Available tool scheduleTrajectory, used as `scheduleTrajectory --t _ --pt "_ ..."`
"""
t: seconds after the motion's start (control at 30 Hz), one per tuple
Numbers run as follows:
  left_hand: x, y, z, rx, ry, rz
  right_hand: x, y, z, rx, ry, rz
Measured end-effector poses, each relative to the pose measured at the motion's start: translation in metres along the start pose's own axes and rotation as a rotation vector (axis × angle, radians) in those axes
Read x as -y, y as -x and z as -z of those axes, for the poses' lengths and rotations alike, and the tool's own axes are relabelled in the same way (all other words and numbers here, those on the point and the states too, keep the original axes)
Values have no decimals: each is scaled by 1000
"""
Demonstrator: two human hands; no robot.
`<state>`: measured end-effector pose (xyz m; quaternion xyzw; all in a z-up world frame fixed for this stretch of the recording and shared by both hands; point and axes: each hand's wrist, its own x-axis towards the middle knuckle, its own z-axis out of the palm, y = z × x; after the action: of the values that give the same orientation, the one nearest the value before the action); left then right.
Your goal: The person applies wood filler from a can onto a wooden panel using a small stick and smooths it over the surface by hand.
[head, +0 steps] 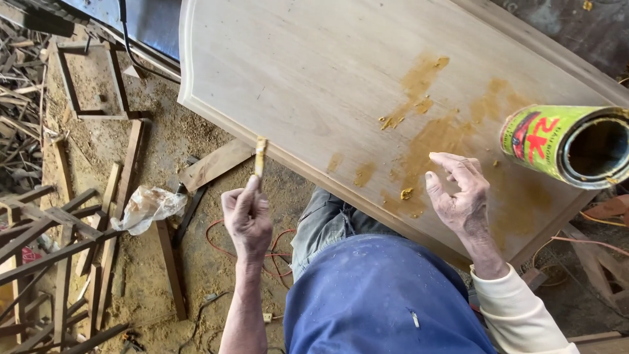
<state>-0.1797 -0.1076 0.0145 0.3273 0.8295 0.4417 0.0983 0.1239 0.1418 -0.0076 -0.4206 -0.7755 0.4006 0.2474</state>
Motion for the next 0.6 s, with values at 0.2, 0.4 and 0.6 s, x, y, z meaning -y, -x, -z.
scheduleTrajectory --t 0.2,0.4,0.6 --pt "13 -4 -29 99 -94 -32 33 -34 -27 62 19 33" --pt "30 -25 -31 172 -135 -114 55 -63 -54 80 19 69" --pt "39 -37 -18 268 47 31 65 -72 -70 54 33 53"
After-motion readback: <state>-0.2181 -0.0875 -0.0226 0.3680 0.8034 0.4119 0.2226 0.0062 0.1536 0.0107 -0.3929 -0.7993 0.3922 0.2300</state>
